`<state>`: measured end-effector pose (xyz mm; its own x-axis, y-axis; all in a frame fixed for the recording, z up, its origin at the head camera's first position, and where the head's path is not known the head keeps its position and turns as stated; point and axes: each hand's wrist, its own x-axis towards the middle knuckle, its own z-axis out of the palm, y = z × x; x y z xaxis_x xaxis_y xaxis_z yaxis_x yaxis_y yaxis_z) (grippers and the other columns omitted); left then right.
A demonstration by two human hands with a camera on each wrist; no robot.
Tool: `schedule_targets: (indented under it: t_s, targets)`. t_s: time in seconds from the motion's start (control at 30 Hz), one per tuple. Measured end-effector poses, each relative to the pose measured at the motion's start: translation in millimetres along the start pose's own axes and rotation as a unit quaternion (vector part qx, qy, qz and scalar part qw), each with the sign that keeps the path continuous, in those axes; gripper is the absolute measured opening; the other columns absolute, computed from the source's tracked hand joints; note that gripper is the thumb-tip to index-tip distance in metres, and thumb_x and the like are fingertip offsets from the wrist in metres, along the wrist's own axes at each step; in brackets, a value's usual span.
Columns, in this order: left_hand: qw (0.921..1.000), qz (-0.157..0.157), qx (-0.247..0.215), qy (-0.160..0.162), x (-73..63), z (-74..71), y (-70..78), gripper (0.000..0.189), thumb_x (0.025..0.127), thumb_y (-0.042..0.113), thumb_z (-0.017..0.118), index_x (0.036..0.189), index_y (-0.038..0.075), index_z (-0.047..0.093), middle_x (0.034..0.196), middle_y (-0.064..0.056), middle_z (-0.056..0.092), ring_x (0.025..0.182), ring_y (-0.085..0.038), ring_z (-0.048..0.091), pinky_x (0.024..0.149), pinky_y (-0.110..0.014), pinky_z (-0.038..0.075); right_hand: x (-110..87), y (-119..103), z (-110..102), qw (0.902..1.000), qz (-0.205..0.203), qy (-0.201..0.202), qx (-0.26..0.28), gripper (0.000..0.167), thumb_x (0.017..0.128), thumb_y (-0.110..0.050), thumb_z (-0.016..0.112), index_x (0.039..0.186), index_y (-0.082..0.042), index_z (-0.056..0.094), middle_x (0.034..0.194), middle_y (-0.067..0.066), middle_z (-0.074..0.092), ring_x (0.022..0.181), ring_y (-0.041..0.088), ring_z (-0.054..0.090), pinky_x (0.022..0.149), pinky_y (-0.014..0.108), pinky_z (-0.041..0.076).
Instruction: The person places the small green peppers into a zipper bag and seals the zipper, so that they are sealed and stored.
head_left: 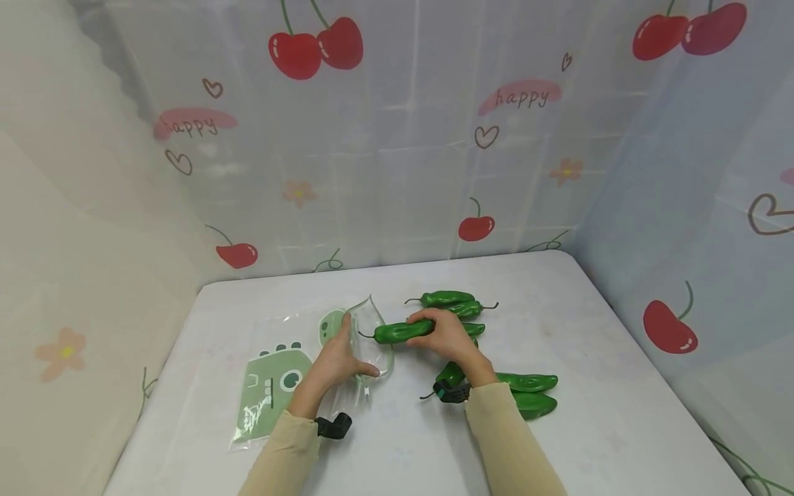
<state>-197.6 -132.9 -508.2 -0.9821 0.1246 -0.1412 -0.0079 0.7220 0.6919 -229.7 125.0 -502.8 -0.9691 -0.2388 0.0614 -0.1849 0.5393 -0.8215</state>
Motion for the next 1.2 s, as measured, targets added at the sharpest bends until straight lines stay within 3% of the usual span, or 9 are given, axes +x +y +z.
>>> schedule_targets:
  t_s: [1.2]
  targets:
    - [0.9999,0.002,-0.012,-0.011,3.2,-2.4,2.7,0.147,0.061,0.039,0.100,0.166,0.007,0.002,0.158,-0.031,0.040,0.141,-0.045,0.047,0.111,-0.058,0.043,15.8,-10,23,0.9996,-0.003,-0.024,0.016,0.035,0.080,-0.017,0.090,0.111,-0.027,0.077,0.124,-0.001,0.071,0.116,0.021,0.064,0.105,0.047,0.049]
